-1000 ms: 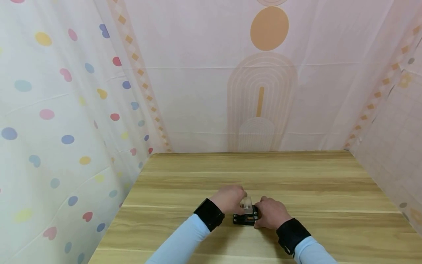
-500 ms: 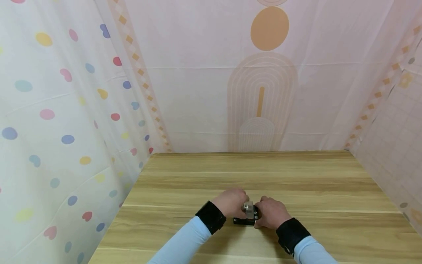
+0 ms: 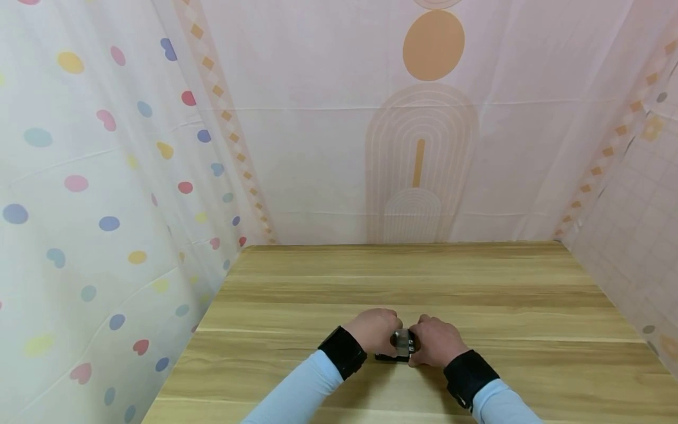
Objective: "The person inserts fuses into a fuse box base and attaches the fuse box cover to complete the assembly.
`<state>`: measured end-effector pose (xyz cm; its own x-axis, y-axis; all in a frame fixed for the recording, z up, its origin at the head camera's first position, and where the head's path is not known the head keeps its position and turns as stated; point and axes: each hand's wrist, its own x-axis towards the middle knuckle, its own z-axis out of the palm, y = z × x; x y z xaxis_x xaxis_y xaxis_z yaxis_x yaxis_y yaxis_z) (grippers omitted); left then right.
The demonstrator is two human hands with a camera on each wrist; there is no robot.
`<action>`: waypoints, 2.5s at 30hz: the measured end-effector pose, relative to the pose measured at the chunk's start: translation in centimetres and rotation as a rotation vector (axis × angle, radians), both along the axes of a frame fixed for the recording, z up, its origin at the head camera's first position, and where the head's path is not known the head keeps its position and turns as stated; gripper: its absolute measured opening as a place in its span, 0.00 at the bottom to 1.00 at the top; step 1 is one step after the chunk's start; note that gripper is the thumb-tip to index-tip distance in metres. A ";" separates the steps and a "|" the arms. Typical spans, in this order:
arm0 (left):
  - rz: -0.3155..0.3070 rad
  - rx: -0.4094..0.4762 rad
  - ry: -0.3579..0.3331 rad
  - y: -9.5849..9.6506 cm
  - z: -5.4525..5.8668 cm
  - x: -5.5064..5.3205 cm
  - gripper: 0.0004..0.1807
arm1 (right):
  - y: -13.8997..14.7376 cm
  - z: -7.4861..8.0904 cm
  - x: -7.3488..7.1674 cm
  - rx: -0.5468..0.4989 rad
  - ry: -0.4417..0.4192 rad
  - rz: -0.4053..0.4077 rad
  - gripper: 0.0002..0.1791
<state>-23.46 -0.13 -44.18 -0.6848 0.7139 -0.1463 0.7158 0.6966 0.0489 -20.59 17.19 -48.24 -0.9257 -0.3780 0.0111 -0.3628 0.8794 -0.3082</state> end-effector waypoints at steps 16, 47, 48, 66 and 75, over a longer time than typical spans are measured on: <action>-0.013 -0.011 0.045 -0.1 -0.8 0.3 0.14 | -0.2 0.0 0.0 -0.004 -0.005 -0.001 0.24; -0.021 0.009 0.087 0.9 -0.9 0.4 0.14 | 0.0 0.0 -0.4 0.017 0.034 0.007 0.23; -0.020 0.015 0.082 0.9 -1.0 0.5 0.14 | 0.1 -0.1 -0.4 0.014 0.032 0.009 0.24; 0.005 0.012 0.048 0.7 -1.3 0.4 0.13 | -0.1 0.1 -0.4 0.018 0.010 0.009 0.25; 0.019 -0.022 0.103 0.8 -1.5 0.7 0.14 | 0.1 0.2 -0.5 -0.002 -0.005 0.010 0.25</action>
<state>-22.80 0.69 -45.64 -0.7102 0.6983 -0.0898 0.7031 0.7099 -0.0401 -21.11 17.32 -48.06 -0.9218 -0.3875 0.0077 -0.3704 0.8750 -0.3117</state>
